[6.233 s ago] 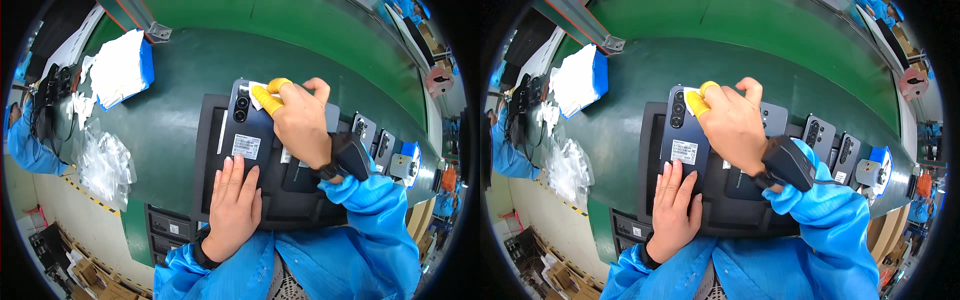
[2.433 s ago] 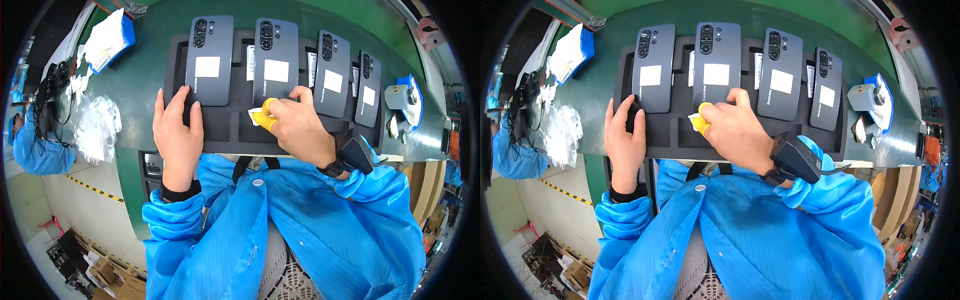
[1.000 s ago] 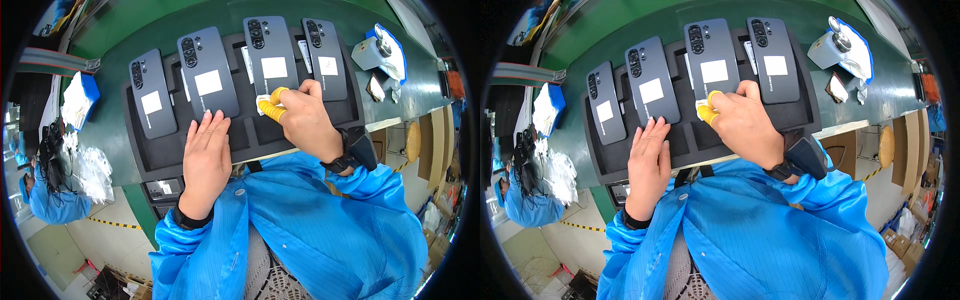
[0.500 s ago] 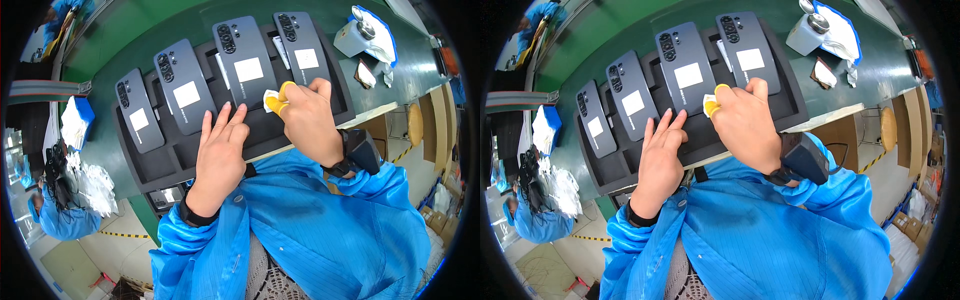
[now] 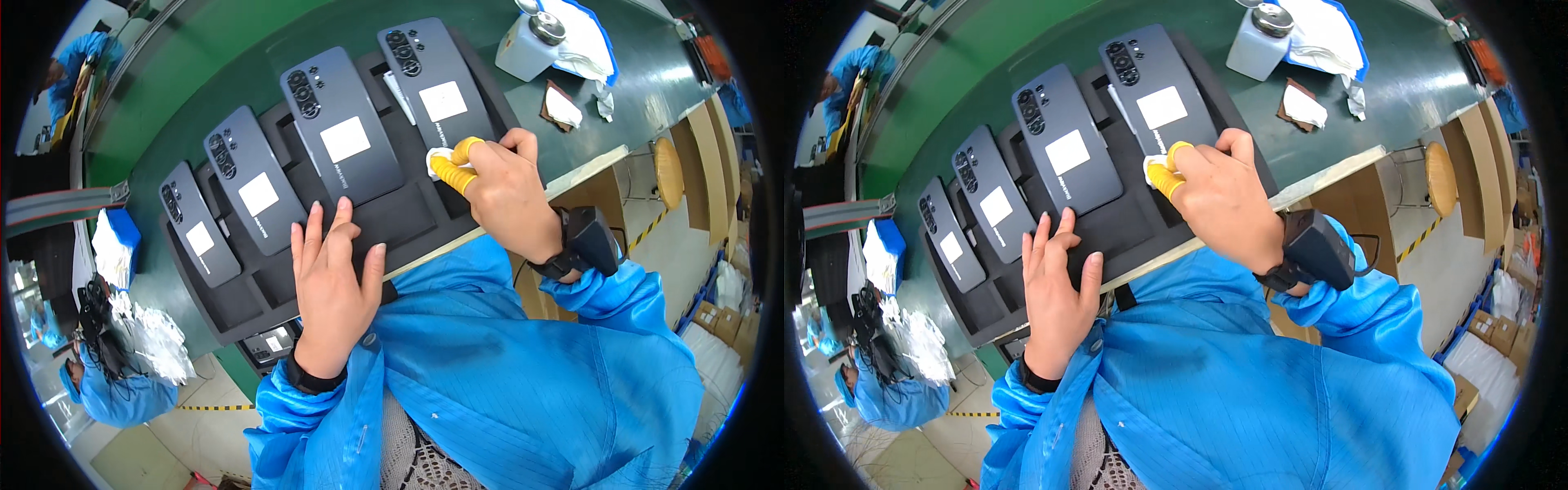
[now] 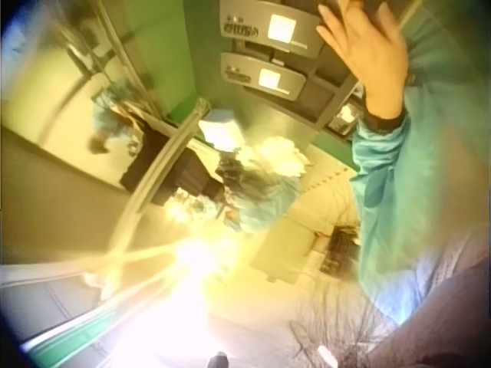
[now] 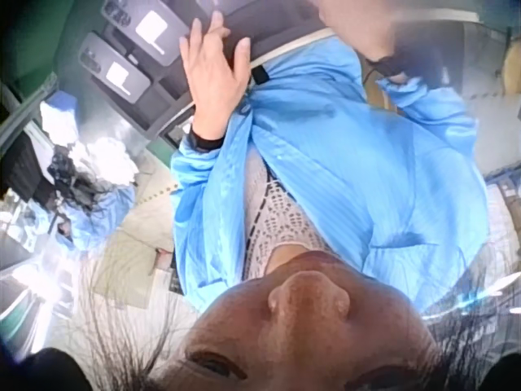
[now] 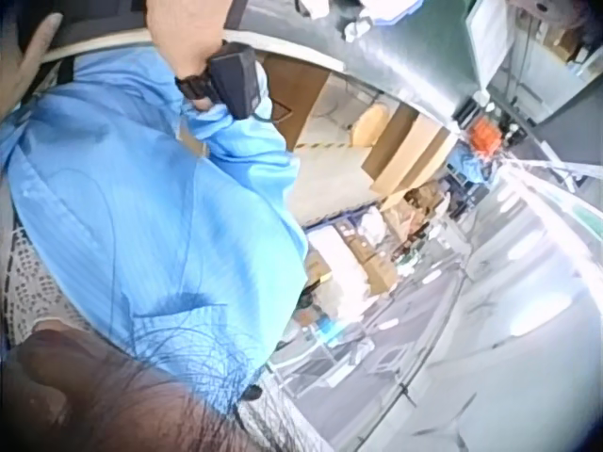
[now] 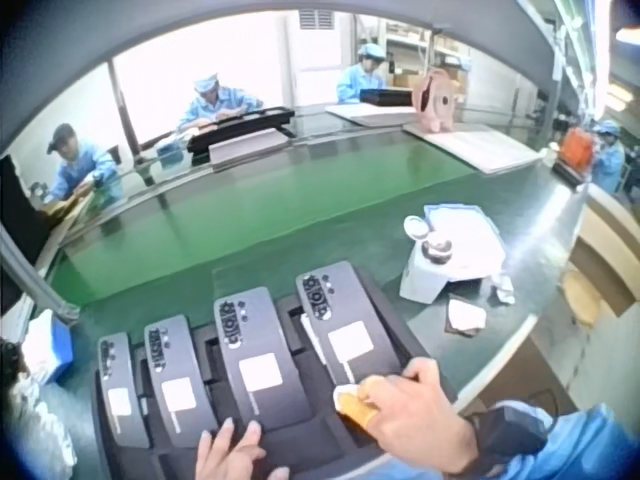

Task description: Cleaning the camera lenses and back panels of smartphones on an assembly line.

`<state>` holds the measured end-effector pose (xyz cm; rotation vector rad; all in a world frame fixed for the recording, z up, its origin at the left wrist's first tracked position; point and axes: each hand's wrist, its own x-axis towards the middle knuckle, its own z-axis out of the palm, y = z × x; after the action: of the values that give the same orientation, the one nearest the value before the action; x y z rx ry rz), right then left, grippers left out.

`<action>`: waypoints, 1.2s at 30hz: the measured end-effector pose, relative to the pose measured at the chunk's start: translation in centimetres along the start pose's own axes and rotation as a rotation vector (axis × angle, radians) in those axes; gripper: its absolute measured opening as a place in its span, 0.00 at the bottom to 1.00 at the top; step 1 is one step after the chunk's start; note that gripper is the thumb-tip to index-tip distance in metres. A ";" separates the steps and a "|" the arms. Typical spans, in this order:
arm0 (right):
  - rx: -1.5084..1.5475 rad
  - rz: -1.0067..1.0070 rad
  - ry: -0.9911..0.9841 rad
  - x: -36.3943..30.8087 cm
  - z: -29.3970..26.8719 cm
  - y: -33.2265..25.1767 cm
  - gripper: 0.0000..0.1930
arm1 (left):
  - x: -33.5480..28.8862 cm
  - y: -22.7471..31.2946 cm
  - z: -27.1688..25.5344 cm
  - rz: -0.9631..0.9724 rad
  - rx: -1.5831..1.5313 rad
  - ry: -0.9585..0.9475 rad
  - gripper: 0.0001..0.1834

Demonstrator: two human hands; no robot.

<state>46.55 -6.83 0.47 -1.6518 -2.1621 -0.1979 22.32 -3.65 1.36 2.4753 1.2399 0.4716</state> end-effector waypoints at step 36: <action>0.055 0.121 -0.135 1.6 -0.4 -7.8 0.05 | -0.2 -0.3 0.9 0.026 0.008 0.080 0.10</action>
<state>38.93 -7.79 2.54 -1.8042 -2.1340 0.0085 22.37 -3.80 0.45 2.5038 1.2439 0.5792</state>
